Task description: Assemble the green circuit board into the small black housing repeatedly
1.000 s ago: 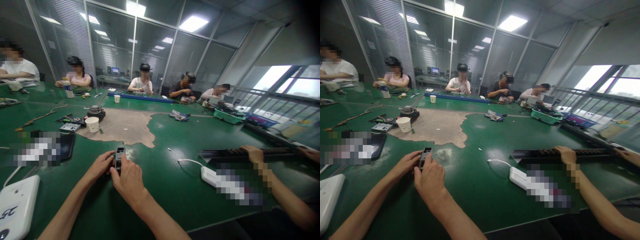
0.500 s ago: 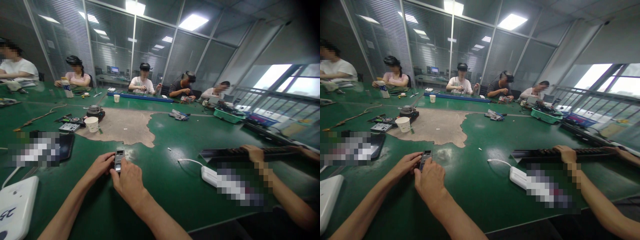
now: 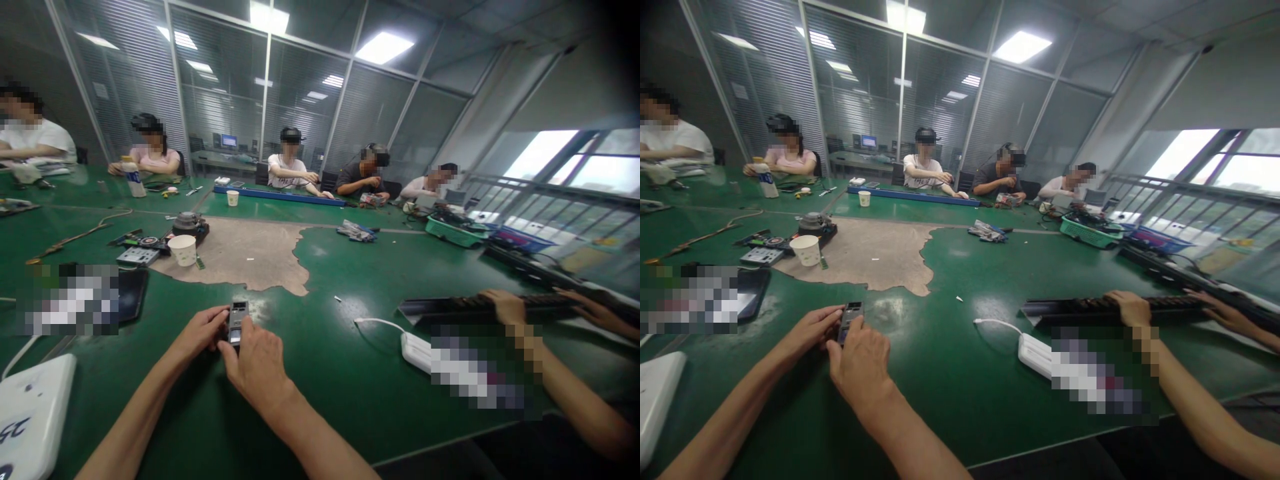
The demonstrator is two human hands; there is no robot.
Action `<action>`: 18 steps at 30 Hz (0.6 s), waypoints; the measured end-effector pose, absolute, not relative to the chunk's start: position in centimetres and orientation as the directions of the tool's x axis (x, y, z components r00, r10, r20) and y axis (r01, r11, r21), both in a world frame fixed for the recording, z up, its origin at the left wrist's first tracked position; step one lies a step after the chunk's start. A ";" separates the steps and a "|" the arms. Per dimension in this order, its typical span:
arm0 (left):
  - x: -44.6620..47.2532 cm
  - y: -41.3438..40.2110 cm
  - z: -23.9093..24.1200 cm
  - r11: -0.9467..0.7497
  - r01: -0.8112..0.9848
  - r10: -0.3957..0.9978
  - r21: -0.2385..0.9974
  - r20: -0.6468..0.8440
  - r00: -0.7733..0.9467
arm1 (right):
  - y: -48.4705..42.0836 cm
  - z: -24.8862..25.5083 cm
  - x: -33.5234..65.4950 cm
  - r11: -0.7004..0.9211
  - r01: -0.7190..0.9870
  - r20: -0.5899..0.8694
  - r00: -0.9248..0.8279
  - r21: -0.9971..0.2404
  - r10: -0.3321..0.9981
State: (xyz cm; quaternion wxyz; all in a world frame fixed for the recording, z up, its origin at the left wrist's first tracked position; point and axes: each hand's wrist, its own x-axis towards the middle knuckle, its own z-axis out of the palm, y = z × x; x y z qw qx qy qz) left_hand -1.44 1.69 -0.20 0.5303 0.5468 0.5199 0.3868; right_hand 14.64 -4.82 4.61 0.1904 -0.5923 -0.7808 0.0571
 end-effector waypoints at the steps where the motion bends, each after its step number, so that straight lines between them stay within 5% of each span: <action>1: -1.4 1.7 -0.2 0.103 0.154 0.978 0.983 -0.128 0.162 | -4.8 4.5 14.6 0.291 0.905 0.232 -0.225 -0.311 0.946; 18: -1.2 1.2 0.6 0.095 0.147 0.977 0.985 -0.121 0.178 | -4.4 4.6 14.6 0.304 0.854 0.317 -0.175 -0.421 0.932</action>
